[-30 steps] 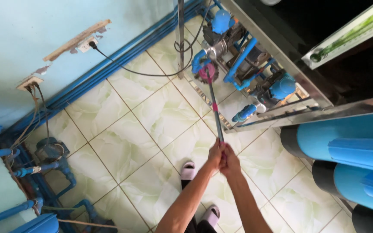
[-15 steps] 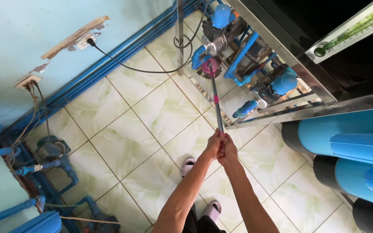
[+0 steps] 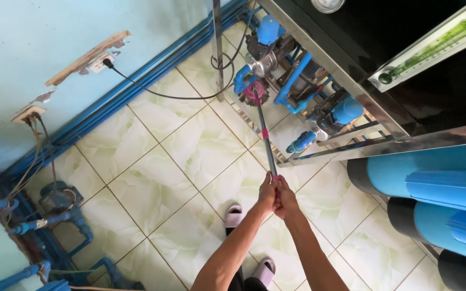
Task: Mopping the floor around equipment in a water filtration area.
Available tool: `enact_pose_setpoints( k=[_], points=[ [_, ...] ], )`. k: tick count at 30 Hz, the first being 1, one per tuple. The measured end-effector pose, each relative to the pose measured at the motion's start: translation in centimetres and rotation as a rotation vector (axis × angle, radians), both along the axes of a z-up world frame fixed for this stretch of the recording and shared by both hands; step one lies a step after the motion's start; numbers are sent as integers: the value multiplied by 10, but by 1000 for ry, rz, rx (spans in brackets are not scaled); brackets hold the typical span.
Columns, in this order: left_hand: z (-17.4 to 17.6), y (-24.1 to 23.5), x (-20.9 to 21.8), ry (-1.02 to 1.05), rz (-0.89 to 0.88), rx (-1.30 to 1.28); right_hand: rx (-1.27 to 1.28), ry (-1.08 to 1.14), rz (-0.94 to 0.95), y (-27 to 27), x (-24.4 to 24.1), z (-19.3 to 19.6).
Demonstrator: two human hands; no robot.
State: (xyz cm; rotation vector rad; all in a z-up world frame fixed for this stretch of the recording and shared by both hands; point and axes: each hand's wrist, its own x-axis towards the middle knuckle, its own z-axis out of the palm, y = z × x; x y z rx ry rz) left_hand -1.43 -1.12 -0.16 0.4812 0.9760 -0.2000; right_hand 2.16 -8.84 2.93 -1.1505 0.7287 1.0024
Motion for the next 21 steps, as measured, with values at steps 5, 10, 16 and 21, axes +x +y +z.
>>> enact_pose_setpoints(
  k=[5, 10, 16, 21],
  points=[
    [-5, -11, 2, -56, 9, 31, 26, 7, -2, -4, 3, 2],
    [26, -53, -46, -1, 97, 78, -68, 41, 42, -38, -41, 49],
    [-13, -63, -23, -13, 107, 141, -32, 56, 25, -44, -17, 9],
    [30, -18, 10, 21, 24, 95, 14, 25, -37, -20, 9, -11]
  ],
)
